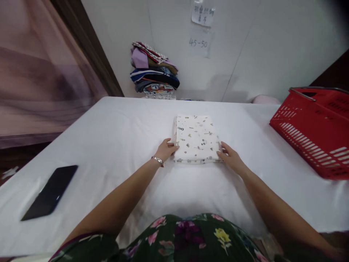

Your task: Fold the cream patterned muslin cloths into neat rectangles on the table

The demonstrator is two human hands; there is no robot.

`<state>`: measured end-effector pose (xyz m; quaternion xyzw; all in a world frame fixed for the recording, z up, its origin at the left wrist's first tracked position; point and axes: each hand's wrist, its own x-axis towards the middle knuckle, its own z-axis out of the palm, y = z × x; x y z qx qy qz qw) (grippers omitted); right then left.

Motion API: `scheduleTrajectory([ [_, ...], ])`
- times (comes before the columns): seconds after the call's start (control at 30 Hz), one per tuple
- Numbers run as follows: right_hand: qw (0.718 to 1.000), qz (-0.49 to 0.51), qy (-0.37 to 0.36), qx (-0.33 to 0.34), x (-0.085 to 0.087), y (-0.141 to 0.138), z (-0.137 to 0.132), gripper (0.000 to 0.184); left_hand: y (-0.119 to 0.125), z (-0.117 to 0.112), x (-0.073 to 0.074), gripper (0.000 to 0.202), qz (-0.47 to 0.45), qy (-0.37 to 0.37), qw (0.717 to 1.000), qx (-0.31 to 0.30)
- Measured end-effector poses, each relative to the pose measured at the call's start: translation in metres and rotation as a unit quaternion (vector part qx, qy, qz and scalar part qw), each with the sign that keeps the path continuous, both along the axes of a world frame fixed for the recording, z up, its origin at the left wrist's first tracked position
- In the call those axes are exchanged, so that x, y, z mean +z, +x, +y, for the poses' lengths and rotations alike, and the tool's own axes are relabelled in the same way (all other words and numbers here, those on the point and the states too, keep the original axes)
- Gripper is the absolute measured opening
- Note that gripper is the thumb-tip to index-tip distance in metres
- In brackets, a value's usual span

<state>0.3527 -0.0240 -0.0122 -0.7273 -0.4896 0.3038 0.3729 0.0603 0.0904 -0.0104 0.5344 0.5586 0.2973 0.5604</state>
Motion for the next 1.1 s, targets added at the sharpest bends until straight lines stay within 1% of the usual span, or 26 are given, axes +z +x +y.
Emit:
scheduleTrajectory([
  [0.07,0.998,-0.068,0.014,0.010,-0.001,-0.006,-0.011,0.058,-0.003,-0.009,0.000,0.072,0.001,0.004,1.000,0.002],
  [0.1,0.993,-0.110,0.029,0.019,-0.001,-0.008,-0.015,0.056,-0.005,-0.013,0.000,0.066,0.008,0.019,1.000,0.006],
  [0.13,0.986,-0.155,0.051,0.034,-0.001,-0.011,-0.020,0.053,-0.007,-0.018,0.000,0.059,0.020,0.045,0.999,0.013],
  [0.2,0.960,-0.243,0.107,0.085,-0.002,-0.016,-0.027,0.047,-0.012,-0.029,0.000,0.044,0.054,0.134,0.989,0.021],
  [0.27,0.927,-0.311,0.160,0.137,-0.003,-0.018,-0.031,0.042,-0.017,-0.041,0.000,0.034,0.083,0.241,0.967,0.004],
  [0.3,0.912,-0.334,0.180,0.154,-0.004,-0.019,-0.032,0.040,-0.018,-0.046,0.000,0.033,0.094,0.290,0.952,-0.015],
  [0.33,0.901,-0.354,0.192,0.164,-0.005,-0.019,-0.032,0.039,-0.019,-0.051,0.000,0.035,0.105,0.332,0.937,-0.038],
  [0.4,0.886,-0.387,0.197,0.163,-0.007,-0.018,-0.030,0.040,-0.019,-0.059,0.000,0.040,0.131,0.391,0.907,-0.080],
  [0.47,0.879,-0.413,0.185,0.151,-0.009,-0.015,-0.028,0.041,-0.016,-0.064,0.000,0.041,0.163,0.426,0.883,-0.105],
  [0.57,0.875,-0.435,0.170,0.127,-0.014,-0.009,-0.026,0.042,-0.010,-0.066,-0.004,0.030,0.201,0.456,0.858,-0.123],
  [0.63,0.877,-0.435,0.172,0.111,-0.019,-0.005,-0.027,0.042,-0.008,-0.067,-0.008,0.024,0.221,0.467,0.845,-0.136],
  [0.77,0.874,-0.442,0.169,0.110,-0.025,0.000,-0.029,0.042,-0.008,-0.071,-0.015,0.025,0.246,0.477,0.829,-0.158],
  [0.83,0.868,-0.452,0.169,0.119,-0.024,0.001,-0.028,0.042,-0.010,-0.073,-0.016,0.026,0.236,0.476,0.832,-0.159],
  [0.9,0.863,-0.453,0.184,0.127,-0.020,-0.002,-0.025,0.042,-0.011,-0.074,-0.016,0.027,0.205,0.466,0.847,-0.154],
  [0.93,0.863,-0.446,0.196,0.133,-0.017,-0.005,-0.023,0.043,-0.012,-0.075,-0.015,0.028,0.181,0.456,0.859,-0.144],
  [1.0,0.869,-0.413,0.227,0.152,-0.011,-0.017,-0.018,0.043,-0.012,-0.074,-0.013,0.027,0.123,0.413,0.896,-0.106],
  [1.07,0.877,-0.371,0.251,0.173,-0.004,-0.035,-0.011,0.041,-0.012,-0.070,-0.010,0.022,0.071,0.342,0.936,-0.048],
  [1.1,0.881,-0.353,0.257,0.182,0.000,-0.047,-0.007,0.039,-0.011,-0.066,-0.008,0.020,0.051,0.290,0.955,-0.020],
])
